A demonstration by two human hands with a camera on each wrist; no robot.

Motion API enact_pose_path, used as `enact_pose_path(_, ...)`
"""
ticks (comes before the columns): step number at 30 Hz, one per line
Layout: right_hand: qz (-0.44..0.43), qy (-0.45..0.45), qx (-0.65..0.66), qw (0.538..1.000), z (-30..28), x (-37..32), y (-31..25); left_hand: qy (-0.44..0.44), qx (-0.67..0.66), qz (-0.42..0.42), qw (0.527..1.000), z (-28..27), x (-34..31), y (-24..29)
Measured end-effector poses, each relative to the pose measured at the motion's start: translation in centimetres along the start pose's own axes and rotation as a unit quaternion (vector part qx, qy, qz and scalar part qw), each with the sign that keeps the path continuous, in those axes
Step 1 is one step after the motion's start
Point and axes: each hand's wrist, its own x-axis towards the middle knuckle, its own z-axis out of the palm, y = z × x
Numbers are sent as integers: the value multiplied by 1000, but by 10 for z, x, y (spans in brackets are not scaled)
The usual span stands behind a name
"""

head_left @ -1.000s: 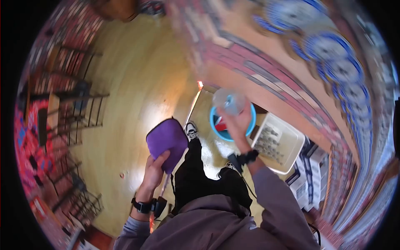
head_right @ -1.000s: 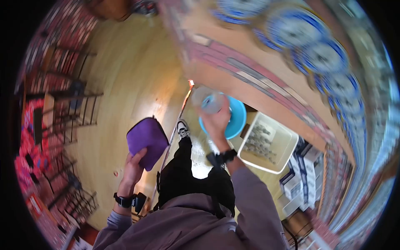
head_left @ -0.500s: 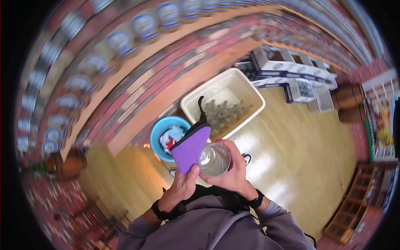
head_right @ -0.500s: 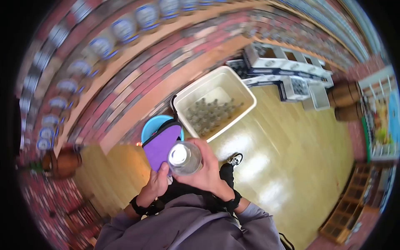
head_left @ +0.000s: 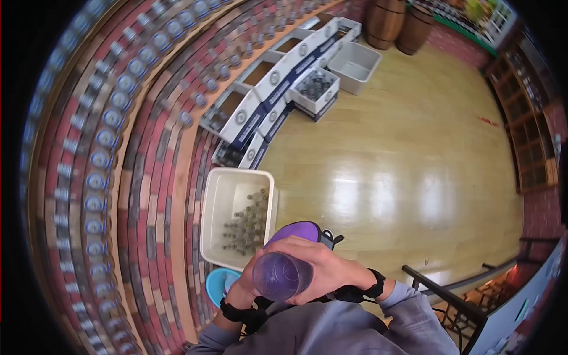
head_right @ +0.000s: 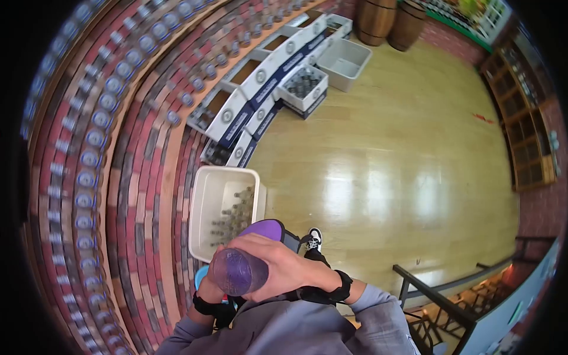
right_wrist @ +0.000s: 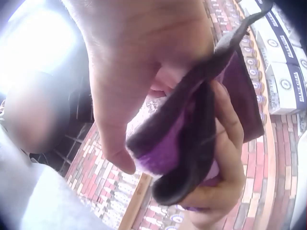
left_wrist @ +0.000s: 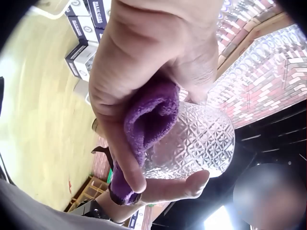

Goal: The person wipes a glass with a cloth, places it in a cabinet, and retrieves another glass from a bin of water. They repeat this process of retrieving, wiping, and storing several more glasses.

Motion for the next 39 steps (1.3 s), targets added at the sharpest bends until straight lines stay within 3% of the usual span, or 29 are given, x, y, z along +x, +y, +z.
enact_pose_path(3, -2, 65, -35, 997, -36, 3, 6, -70, 52, -49, 995, 16, 49, 26)
enact_pose_path(5, -12, 123, -95, 988, -58, 7, 10, -4, 146, -56, 988, 32, 82, 42)
enact_pose_path(6, -9, 166, -120, 979, -68, 9, 11, -15, 149, -71, 986, 35, 100, 51)
enact_pose_path(8, -3, 223, -158, 962, -87, 13, 12, -143, 108, -155, 972, 42, 140, 71)
enact_pose_path(10, 16, 305, -211, 928, -105, 25, 14, -125, 195, -148, 961, 70, 180, 84)
enact_pose_path(13, 0, 398, -259, 880, -134, 53, 29, -161, 288, -60, 942, 80, 243, 103)
enact_pose_path(16, 5, 534, -250, 808, -150, 97, 36, -134, 188, -67, 971, 105, 278, 129)
enact_pose_path(18, 1, 582, -198, 789, -165, 127, 38, -151, 232, -14, 961, 140, 287, 150)
enact_pose_path(21, -17, 578, -202, 791, -192, 160, 42, -189, 255, 36, 948, 142, 313, 181)
enact_pose_path(23, -11, 573, -208, 792, -211, 174, 43, -142, 477, 59, 865, 128, 329, 202)
enact_pose_path(24, -14, 565, -210, 797, -220, 180, 44, -144, 475, 50, 867, 134, 333, 208)
enact_pose_path(26, 0, 566, -209, 798, -237, 189, 43, -246, 518, 219, 789, 152, 345, 221)
enact_pose_path(27, -1, 545, -214, 811, -245, 191, 44, -261, 499, 255, 786, 152, 353, 219)
enact_pose_path(32, -16, 514, -283, 810, -288, 202, 42, -266, 470, 147, 828, 176, 405, 237)
enact_pose_path(34, -2, 511, -269, 816, -313, 197, 38, -219, 381, -19, 898, 193, 439, 242)
enact_pose_path(35, 8, 470, -292, 833, -326, 192, 34, -206, 358, -56, 909, 204, 451, 241)
enact_pose_path(36, 14, 424, -317, 848, -338, 189, 31, -208, 365, -60, 906, 210, 464, 241)
enact_pose_path(38, -2, 414, -295, 861, -362, 184, 29, -212, 298, -232, 901, 222, 495, 240)
enact_pose_path(39, -11, 388, -260, 884, -376, 180, 28, -205, 328, -276, 880, 220, 512, 241)
